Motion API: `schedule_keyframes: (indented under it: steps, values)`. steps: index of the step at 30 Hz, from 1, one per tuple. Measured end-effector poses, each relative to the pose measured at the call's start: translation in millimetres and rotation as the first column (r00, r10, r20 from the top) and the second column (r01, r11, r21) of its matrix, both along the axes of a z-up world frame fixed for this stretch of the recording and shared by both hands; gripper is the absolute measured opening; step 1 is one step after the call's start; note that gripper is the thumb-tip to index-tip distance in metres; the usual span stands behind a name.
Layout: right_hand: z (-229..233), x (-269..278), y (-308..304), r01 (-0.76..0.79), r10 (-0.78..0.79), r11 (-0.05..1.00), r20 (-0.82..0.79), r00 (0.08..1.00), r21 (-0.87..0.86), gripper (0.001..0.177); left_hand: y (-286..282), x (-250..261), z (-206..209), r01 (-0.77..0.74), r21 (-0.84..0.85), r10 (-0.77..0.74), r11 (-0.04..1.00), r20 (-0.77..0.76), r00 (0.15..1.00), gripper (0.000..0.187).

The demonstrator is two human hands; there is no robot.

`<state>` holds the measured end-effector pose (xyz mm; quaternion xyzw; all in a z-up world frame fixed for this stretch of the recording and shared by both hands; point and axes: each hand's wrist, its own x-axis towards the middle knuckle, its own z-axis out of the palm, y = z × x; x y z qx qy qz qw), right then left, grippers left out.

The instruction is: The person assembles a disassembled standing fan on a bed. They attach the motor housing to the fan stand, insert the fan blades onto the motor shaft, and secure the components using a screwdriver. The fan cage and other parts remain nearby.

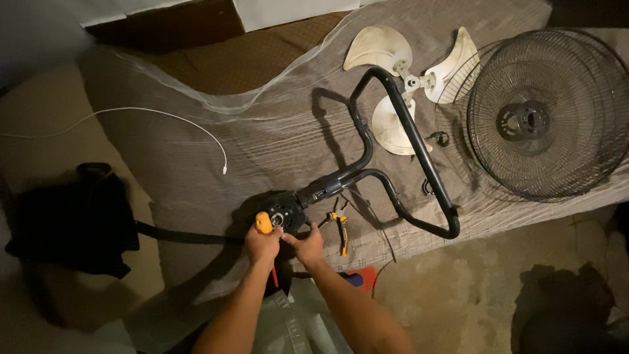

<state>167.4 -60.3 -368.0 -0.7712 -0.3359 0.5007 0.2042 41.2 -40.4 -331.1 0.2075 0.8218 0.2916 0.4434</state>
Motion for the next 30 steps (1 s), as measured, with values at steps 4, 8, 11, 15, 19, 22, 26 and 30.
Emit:
schedule_keyframes:
  steps: [4, 8, 11, 15, 19, 22, 26, 30]
  values:
    - [-1, 2, -3, 0.035, -0.035, 0.999, -0.143, 0.989, -0.002, 0.086, 1, 4, -3, 0.086, -0.149, -0.115, 0.985, -0.198, 0.973, 0.038]
    - [1, 0, -1, 0.086, -0.084, 0.996, -0.189, 0.978, 0.003, 0.071, 7, 9, -1, 0.080, -0.159, -0.114, 0.984, -0.217, 0.969, 0.045]
    - [2, 1, -1, 0.102, -0.121, 0.990, -0.219, 0.968, -0.094, 0.076, 11, 13, 1, 0.074, -0.222, -0.131, 0.972, -0.256, 0.958, 0.046]
    - [2, 4, 4, -0.023, 0.024, 1.000, -0.077, 0.997, 0.017, 0.082, 16, 13, 1, 0.069, -0.313, -0.171, 0.947, -0.312, 0.935, 0.049]
    - [1, 6, 7, -0.056, 0.055, 0.998, -0.013, 0.998, -0.030, 0.094, 12, 14, -5, 0.072, -0.309, -0.157, 0.948, -0.259, 0.953, 0.048]
    - [3, 1, 9, -0.053, 0.052, 0.998, 0.021, 0.998, 0.023, 0.086, 11, 11, -9, 0.087, -0.265, -0.174, 0.960, -0.324, 0.930, 0.050]
    - [10, -3, 2, 0.068, -0.053, 0.993, -0.146, 0.988, 0.098, 0.068, 4, 12, -11, 0.105, -0.176, -0.157, 0.979, -0.316, 0.936, 0.048]
    - [15, -9, 2, 0.156, -0.129, 0.976, -0.170, 0.977, 0.153, 0.064, 3, 10, -10, 0.120, -0.100, -0.147, 0.988, -0.339, 0.929, 0.052]
